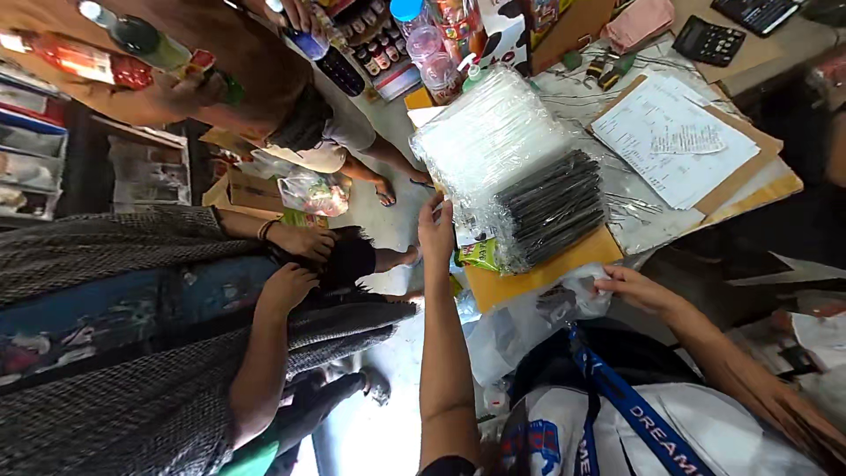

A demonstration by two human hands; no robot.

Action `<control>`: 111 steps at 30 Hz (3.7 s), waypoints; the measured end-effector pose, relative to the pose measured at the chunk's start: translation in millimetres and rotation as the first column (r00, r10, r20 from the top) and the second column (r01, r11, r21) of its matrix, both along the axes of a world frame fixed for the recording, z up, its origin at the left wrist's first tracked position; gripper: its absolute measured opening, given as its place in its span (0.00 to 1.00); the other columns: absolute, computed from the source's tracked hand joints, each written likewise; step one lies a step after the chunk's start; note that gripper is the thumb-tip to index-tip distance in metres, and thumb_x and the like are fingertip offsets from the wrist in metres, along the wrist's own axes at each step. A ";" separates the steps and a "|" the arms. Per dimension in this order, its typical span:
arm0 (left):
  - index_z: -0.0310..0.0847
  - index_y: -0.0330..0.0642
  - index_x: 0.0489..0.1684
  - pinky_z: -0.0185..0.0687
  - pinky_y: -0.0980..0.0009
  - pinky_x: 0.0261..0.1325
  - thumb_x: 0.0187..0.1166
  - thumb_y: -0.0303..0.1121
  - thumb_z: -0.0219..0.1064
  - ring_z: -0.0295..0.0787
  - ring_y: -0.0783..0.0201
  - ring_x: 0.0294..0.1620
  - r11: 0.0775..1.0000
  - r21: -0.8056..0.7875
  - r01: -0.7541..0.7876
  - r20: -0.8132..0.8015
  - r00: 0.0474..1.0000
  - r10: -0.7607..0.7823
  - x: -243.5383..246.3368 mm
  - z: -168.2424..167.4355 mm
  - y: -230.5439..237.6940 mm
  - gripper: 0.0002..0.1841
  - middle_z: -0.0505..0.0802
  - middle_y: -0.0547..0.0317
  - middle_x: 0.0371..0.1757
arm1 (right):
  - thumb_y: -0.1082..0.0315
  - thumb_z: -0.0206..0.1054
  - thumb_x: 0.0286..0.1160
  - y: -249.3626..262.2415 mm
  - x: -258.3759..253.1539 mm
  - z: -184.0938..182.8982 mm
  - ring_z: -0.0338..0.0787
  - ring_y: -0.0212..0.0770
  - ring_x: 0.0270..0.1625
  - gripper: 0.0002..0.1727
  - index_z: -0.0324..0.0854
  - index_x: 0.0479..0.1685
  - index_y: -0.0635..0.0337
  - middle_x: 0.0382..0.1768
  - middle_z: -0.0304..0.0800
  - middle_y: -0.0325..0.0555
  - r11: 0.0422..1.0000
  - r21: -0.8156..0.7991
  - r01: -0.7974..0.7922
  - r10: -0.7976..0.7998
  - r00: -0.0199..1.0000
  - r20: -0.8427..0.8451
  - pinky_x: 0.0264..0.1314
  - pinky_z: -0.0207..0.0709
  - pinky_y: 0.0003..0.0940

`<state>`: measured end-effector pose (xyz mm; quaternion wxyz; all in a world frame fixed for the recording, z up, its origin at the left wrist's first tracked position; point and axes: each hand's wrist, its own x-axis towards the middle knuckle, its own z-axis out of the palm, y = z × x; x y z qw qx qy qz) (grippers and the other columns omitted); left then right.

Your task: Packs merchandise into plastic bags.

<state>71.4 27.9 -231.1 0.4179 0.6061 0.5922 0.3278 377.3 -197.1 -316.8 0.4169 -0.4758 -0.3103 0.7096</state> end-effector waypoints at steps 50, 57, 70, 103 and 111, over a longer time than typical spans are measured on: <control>0.84 0.34 0.65 0.67 0.33 0.76 0.83 0.68 0.53 0.77 0.34 0.76 0.811 -0.368 0.454 -0.330 0.752 -0.571 88.5 -14.7 103.9 0.41 0.84 0.32 0.72 | 0.41 0.24 0.93 -21.2 -32.9 -34.3 0.86 0.43 0.61 0.35 0.65 0.77 0.53 0.61 0.84 0.48 0.537 -0.571 0.620 -0.781 0.622 -0.060 0.62 0.82 0.47; 0.80 0.31 0.72 0.44 0.26 0.85 0.74 0.66 0.69 0.43 0.24 0.91 0.827 -0.420 0.374 -0.607 0.562 -0.562 121.9 -8.1 81.2 0.43 0.53 0.20 0.90 | 0.35 0.23 0.91 -39.6 -8.7 -17.7 0.86 0.42 0.57 0.40 0.60 0.82 0.55 0.61 0.83 0.48 0.662 -0.517 0.543 -0.677 0.729 -0.101 0.58 0.82 0.43; 0.72 0.34 0.79 0.78 0.47 0.74 0.83 0.51 0.67 0.82 0.48 0.72 0.840 -0.461 0.285 -0.167 0.902 -0.398 71.1 -43.4 87.1 0.34 0.85 0.36 0.71 | 0.51 0.65 0.84 -39.2 10.4 -8.2 0.88 0.42 0.57 0.36 0.57 0.86 0.59 0.63 0.83 0.52 0.806 -0.400 0.436 -0.469 0.883 0.017 0.58 0.85 0.39; 0.69 0.32 0.80 0.79 0.47 0.71 0.87 0.50 0.62 0.82 0.43 0.70 0.843 -0.475 0.253 0.061 0.965 -0.255 205.9 -117.5 -0.3 0.32 0.83 0.33 0.72 | 0.72 0.72 0.76 -49.0 10.1 -15.5 0.85 0.32 0.40 0.33 0.62 0.80 0.62 0.51 0.82 0.46 0.754 -0.477 0.452 -0.516 0.857 -0.003 0.43 0.83 0.28; 0.45 0.46 0.96 0.74 0.37 0.75 0.61 0.51 0.85 0.72 0.31 0.80 0.519 -0.463 0.719 -0.471 0.297 -0.831 155.7 -33.7 -118.0 0.61 0.67 0.31 0.87 | 0.79 0.64 0.77 -44.0 8.0 -14.9 0.85 0.28 0.37 0.29 0.60 0.77 0.63 0.48 0.88 0.42 0.911 -0.252 0.327 -0.360 0.928 -0.098 0.44 0.82 0.25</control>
